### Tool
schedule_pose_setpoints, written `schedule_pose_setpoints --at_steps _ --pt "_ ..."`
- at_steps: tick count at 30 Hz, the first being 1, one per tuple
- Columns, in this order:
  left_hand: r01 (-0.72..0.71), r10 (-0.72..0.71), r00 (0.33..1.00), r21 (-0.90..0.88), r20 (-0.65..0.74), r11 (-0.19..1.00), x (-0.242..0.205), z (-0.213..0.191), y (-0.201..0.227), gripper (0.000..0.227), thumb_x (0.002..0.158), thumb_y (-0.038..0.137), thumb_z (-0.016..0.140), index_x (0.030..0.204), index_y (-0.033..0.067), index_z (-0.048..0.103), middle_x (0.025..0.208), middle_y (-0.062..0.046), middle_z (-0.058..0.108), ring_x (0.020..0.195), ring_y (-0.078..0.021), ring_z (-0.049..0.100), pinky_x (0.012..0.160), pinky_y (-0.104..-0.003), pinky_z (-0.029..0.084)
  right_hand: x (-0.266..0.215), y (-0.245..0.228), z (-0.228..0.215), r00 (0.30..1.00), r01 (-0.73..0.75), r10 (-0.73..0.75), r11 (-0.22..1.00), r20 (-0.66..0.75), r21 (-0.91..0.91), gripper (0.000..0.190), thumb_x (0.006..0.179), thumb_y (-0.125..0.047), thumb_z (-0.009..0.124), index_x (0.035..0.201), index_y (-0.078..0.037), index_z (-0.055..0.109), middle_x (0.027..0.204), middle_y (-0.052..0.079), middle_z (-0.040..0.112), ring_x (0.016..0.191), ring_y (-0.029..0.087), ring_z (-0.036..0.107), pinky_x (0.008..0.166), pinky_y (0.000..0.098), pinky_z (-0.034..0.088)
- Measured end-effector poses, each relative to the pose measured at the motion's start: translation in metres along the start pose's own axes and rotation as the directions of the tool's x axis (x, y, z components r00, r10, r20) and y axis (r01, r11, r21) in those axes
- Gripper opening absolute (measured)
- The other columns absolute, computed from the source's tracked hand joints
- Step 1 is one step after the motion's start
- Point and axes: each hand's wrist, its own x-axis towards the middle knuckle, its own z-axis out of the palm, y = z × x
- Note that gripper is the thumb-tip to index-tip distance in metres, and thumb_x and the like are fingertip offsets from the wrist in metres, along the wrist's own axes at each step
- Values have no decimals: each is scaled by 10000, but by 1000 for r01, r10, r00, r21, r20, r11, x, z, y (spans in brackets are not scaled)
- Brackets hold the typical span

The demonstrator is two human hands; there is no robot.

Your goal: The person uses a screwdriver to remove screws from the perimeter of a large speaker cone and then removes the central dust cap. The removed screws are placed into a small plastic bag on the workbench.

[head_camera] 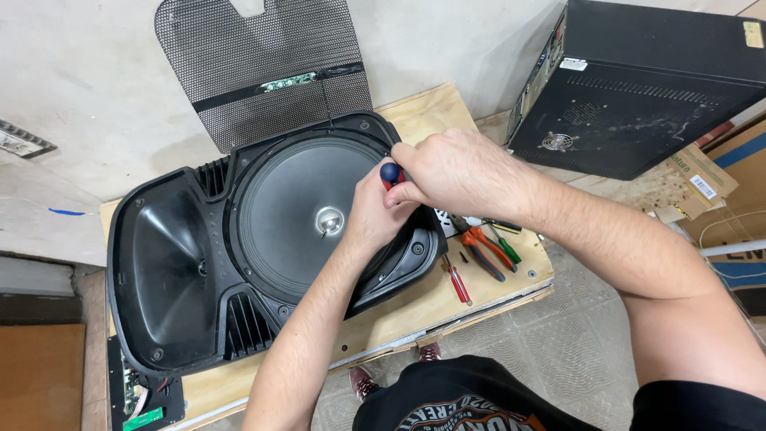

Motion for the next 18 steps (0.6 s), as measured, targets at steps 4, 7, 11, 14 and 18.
schedule_pose_setpoints --at_steps 4,7,11,14,18 --pt "17 -15 1000 -42 27 999 -1 -3 43 323 938 260 834 1068 93 590 977 -178 685 980 -364 750 862 -484 624 -2 1 12 999 -5 3 999 -44 -42 684 1037 -811 585 1156 -140 646 941 140 794 955 444 829 843 585 663" --pt "54 -62 990 66 125 996 -1 -10 28 317 982 220 829 1106 51 590 970 -189 712 998 -380 787 837 -477 668 1 11 10 998 9 -10 1000 -60 -15 573 1139 -658 513 1140 -98 640 946 177 793 956 465 822 834 603 663" --pt "-7 49 970 -173 239 985 2 -19 10 227 1066 132 757 1240 15 669 1127 -216 723 1117 -301 766 928 -460 695 0 13 -20 993 102 -111 979 43 174 303 1110 -302 657 1270 -46 678 1173 213 792 1153 473 790 962 594 647" --pt "-65 96 962 -128 255 990 0 -27 39 176 1106 124 690 1228 -2 700 1148 -227 754 1135 -334 766 935 -496 674 -4 16 -31 983 155 -171 970 70 186 245 1088 -171 672 1301 -65 730 1256 172 792 1215 435 786 1019 561 641" --pt "-154 141 964 43 226 987 4 -26 29 197 1087 191 741 1228 55 723 1149 -183 808 1140 -387 793 948 -506 648 -12 13 -36 980 183 -193 967 40 175 226 1067 -100 686 1279 -70 757 1334 164 779 1235 433 774 1030 559 639"
